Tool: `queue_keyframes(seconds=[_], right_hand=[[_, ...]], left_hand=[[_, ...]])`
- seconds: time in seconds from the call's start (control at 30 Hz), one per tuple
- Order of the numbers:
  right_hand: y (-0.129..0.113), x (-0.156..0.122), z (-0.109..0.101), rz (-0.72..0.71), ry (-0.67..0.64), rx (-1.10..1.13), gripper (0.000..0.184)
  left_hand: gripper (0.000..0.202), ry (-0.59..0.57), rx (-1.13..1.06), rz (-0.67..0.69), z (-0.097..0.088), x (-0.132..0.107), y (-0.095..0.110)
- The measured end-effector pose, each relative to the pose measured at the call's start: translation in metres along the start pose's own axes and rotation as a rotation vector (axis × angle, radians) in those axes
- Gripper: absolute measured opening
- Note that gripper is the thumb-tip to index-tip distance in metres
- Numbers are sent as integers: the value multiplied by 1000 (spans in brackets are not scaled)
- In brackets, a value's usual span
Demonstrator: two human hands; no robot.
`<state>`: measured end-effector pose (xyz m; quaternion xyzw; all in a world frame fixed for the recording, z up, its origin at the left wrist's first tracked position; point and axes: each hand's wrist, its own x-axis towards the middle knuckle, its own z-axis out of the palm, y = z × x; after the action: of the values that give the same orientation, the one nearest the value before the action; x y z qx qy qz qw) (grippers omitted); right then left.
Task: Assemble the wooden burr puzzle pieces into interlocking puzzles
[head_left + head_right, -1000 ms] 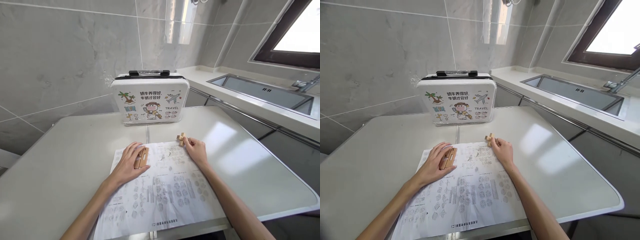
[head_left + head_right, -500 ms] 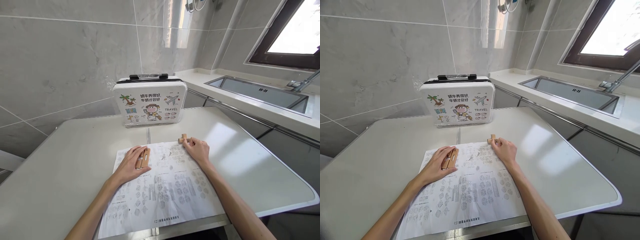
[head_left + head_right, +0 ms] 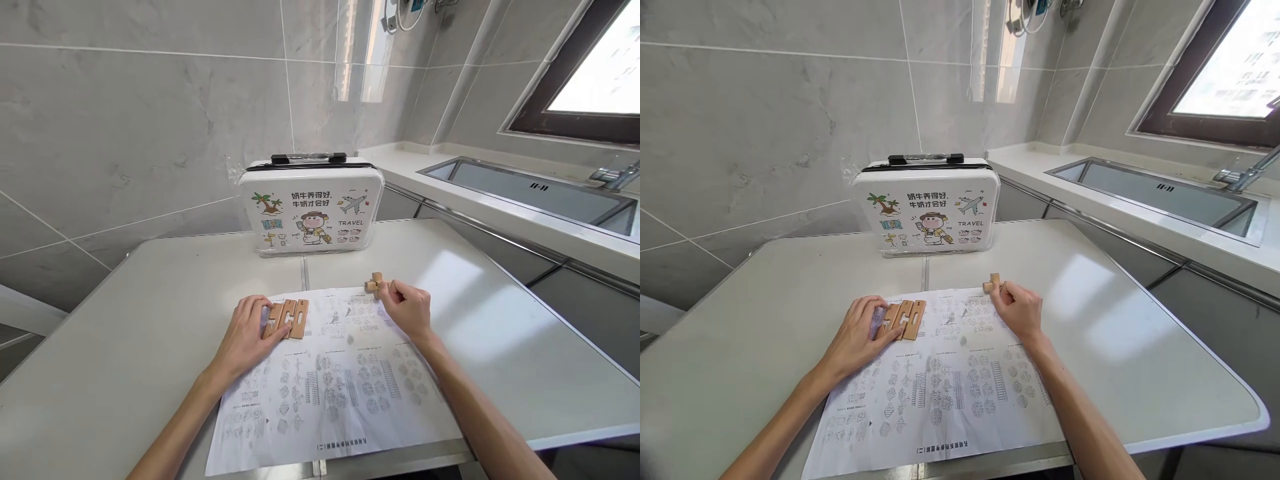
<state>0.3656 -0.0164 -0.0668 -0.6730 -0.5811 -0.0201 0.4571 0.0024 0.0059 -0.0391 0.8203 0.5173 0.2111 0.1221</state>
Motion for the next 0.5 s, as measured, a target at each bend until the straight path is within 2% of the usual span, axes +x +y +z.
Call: queue_keyframes(seconds=[0.07,0.13,0.17,0.2,0.3,0.33,0.4,0.5], right_hand=[[-18,-6,2,-115,-192,101,43],[-41,-15,8,-262,-417,160,23],[-53,-20,13,-309,-485,179,13],[-65,-26,19,-344,-519,200,13],[-94,-41,38,-400,-592,234,66],[-101,-44,44,-406,-609,241,76],[-109,-49,54,-410,-628,246,82],[-112,-48,63,-398,-625,243,71]], left_hand=[[50,35,48,-21,1,-7,1],[51,49,98,-42,2,-12,2],[50,55,122,-48,3,-15,3],[50,65,143,-48,3,-17,4],[47,102,181,-32,5,-21,8],[46,109,186,-31,5,-22,8],[44,111,184,-35,6,-24,9],[42,108,130,-41,6,-27,9]])
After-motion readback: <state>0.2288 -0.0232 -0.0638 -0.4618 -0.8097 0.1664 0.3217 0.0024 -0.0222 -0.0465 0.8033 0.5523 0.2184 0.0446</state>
